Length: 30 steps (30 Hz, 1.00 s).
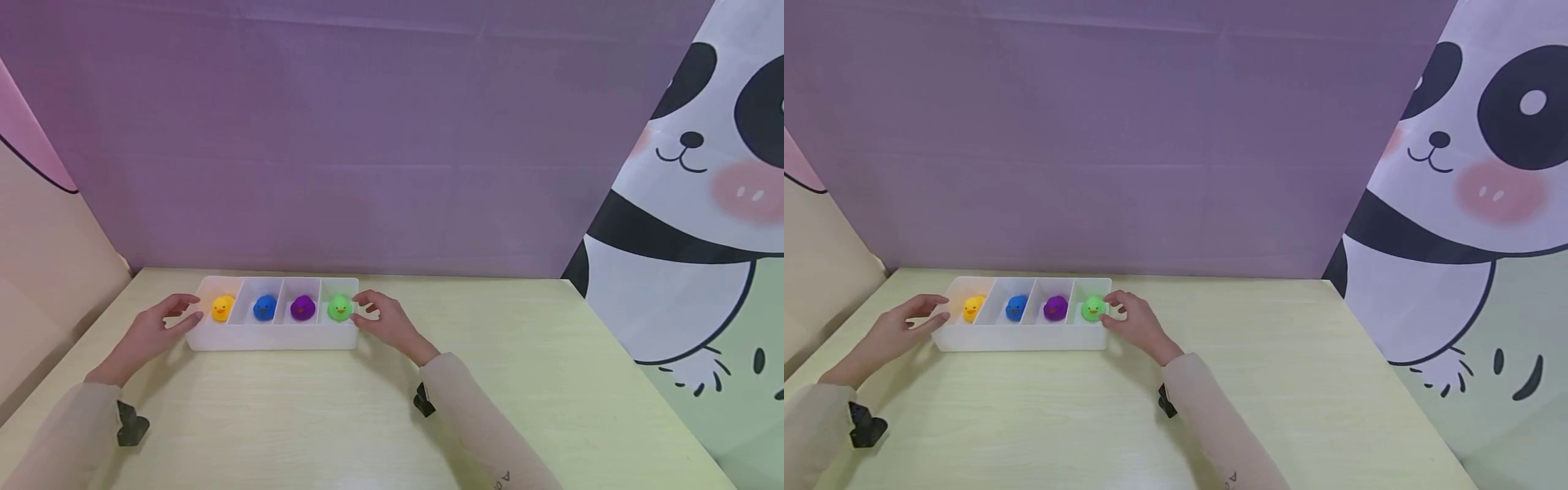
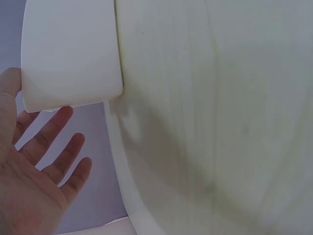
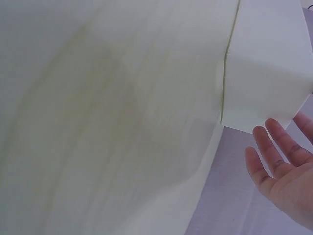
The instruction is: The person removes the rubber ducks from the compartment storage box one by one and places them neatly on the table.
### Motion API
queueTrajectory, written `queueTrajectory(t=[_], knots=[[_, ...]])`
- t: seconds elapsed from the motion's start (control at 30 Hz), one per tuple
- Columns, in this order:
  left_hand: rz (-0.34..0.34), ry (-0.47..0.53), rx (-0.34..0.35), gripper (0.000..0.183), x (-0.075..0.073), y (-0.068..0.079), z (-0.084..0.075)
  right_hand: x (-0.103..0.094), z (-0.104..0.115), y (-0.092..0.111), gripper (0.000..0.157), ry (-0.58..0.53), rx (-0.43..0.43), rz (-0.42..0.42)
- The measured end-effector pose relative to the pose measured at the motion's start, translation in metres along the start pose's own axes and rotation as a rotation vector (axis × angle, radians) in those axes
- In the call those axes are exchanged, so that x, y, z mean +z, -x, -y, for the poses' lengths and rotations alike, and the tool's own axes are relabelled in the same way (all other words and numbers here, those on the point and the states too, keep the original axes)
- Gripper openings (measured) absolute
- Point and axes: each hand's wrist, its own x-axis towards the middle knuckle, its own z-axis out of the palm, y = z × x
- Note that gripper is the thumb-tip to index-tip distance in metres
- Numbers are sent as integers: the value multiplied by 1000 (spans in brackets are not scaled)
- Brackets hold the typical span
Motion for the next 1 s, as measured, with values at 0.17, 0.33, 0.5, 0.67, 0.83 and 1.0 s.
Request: queueTrajectory(t=[0.17,0.33,0.5,0.67,0.83,1.0], knots=[[5,7,-8,47,2,0,-2,-2,-2,2,35,0,4,-1],[4,2,0,47,5,0,-3,-5,-5,4,36,5,23,9],[0,2,32,47,9,-2,-4,-10,-9,8,35,26,36,7],[-6,12,51,45,15,-2,-6,-16,-9,13,35,27,66,13],[-5,-2,52,45,18,-1,-15,-23,-12,18,34,17,92,19],[2,-17,49,45,21,-1,-22,-28,-14,22,36,-1,114,22]])
